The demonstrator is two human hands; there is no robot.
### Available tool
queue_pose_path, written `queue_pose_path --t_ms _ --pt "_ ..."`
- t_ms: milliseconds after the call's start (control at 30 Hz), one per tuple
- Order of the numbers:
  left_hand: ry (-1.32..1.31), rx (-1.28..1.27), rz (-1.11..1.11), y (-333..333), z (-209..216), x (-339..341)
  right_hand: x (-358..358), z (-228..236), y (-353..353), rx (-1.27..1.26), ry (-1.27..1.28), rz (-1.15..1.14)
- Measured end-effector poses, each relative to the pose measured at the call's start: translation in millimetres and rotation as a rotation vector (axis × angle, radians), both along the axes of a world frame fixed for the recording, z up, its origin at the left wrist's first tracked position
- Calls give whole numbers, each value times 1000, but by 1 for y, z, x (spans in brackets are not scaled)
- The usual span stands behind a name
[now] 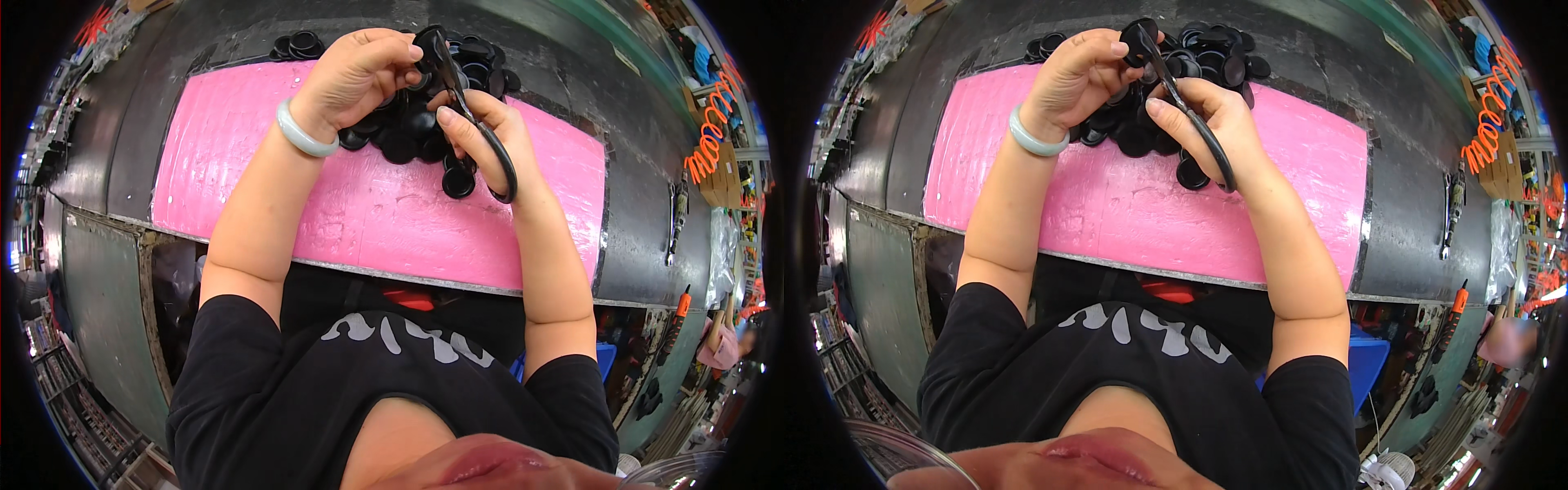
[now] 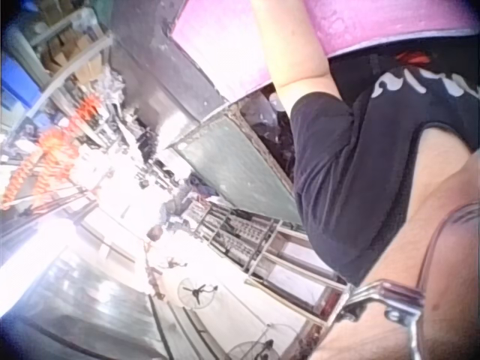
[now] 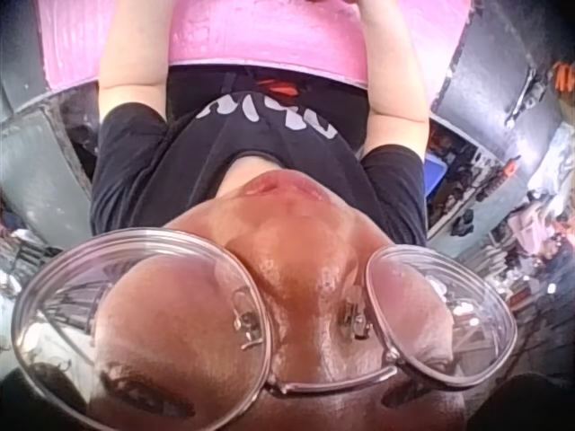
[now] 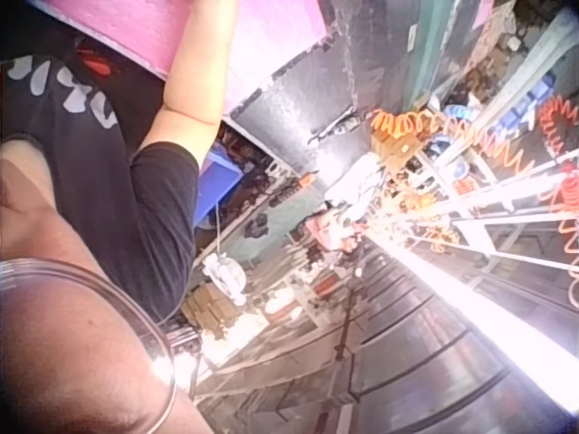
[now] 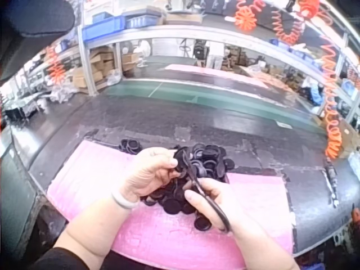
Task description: Processing small black plastic components by cutting off excess material with scissors.
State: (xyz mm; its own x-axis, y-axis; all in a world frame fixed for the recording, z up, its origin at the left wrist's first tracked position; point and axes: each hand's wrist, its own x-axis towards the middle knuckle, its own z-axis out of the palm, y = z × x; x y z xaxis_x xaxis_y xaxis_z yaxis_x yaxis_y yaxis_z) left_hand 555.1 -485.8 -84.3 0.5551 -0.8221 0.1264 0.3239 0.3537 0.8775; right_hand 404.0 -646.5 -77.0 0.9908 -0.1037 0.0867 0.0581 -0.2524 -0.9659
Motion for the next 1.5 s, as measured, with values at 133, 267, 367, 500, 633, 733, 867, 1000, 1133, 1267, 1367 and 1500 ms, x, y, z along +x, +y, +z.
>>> queue_pose_path --t_ms 133,267,367,500,633,733,867,1000,1133,1267,1367,1500 --pt "-85 22 12 4 9 -1 1 0 3 81 41 -35" --pt "-167 40 118 8 7 4 -2 6 4 52 99 -53" --pt "-279 99 244 16 2 22 -2 7 5 44 109 -88" --pt "-664 654 723 27 0 44 0 2 -2 59 21 -191" --pt "-1169 1247 936 48 -28 78 4 -2 -6 60 -41 -229" --pt "-1473 1128 946 51 -34 79 5 -2 -4 69 -49 -231" --pt "-1214 913 546 30 5 32 4 -1 -6 29 -46 -256" --pt "-1255 932 333 28 2 8 5 -1 -5 27 -52 -244" --pt "-1355 920 297 25 1 5 5 0 -4 27 -46 -231" --pt "-1245 887 322 26 10 5 4 0 -4 12 -77 -218" --pt "-934 717 288 27 15 10 1 1 -4 -88 -60 -185" --pt "-339 317 191 20 27 -1 0 -8 -1 -315 -165 -164"
